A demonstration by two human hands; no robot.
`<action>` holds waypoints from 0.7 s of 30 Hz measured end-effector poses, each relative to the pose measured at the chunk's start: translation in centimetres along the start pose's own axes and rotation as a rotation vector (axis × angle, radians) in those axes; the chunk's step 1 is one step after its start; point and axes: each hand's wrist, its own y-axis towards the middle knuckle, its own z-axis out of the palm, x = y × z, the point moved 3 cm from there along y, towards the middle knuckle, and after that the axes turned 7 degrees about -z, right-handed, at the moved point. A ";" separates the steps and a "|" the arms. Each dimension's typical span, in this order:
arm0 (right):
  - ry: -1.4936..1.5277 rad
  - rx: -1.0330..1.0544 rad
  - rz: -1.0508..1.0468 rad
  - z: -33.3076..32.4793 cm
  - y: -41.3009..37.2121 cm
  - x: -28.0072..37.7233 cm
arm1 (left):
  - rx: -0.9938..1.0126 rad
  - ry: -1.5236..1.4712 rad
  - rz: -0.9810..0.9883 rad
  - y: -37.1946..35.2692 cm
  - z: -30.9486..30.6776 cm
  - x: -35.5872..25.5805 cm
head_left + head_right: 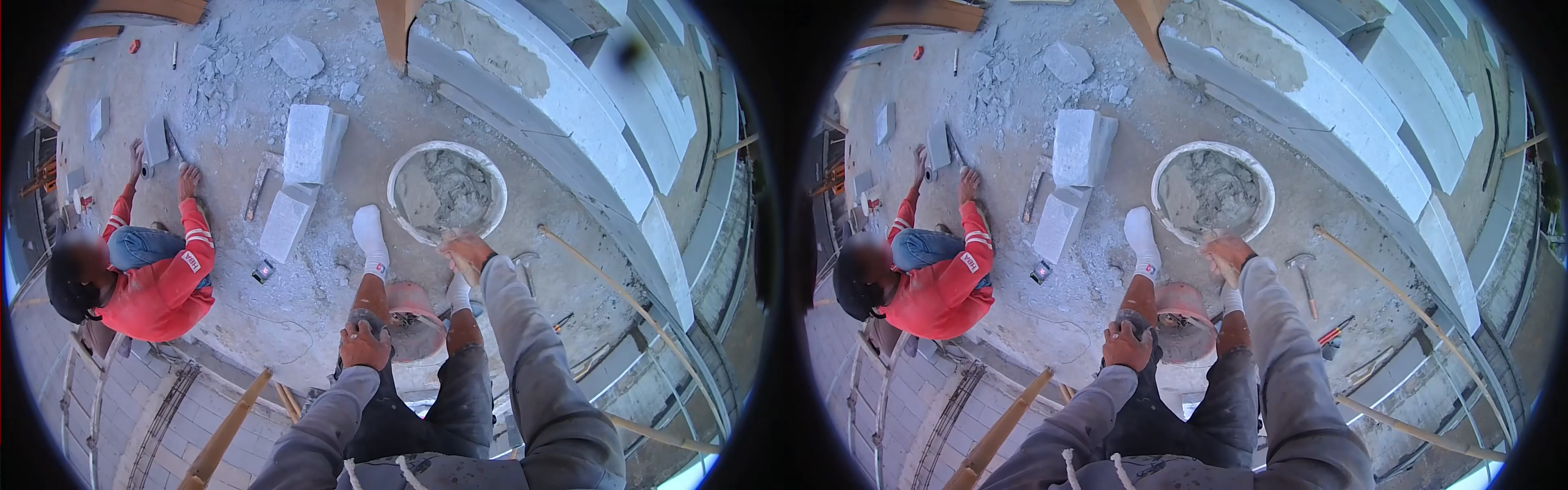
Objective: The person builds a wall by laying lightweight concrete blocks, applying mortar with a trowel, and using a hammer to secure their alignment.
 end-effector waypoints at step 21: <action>-1.304 -0.405 -0.120 0.0 3.5 3.6 | -0.015 -0.027 0.005 0.3 -0.1 0.4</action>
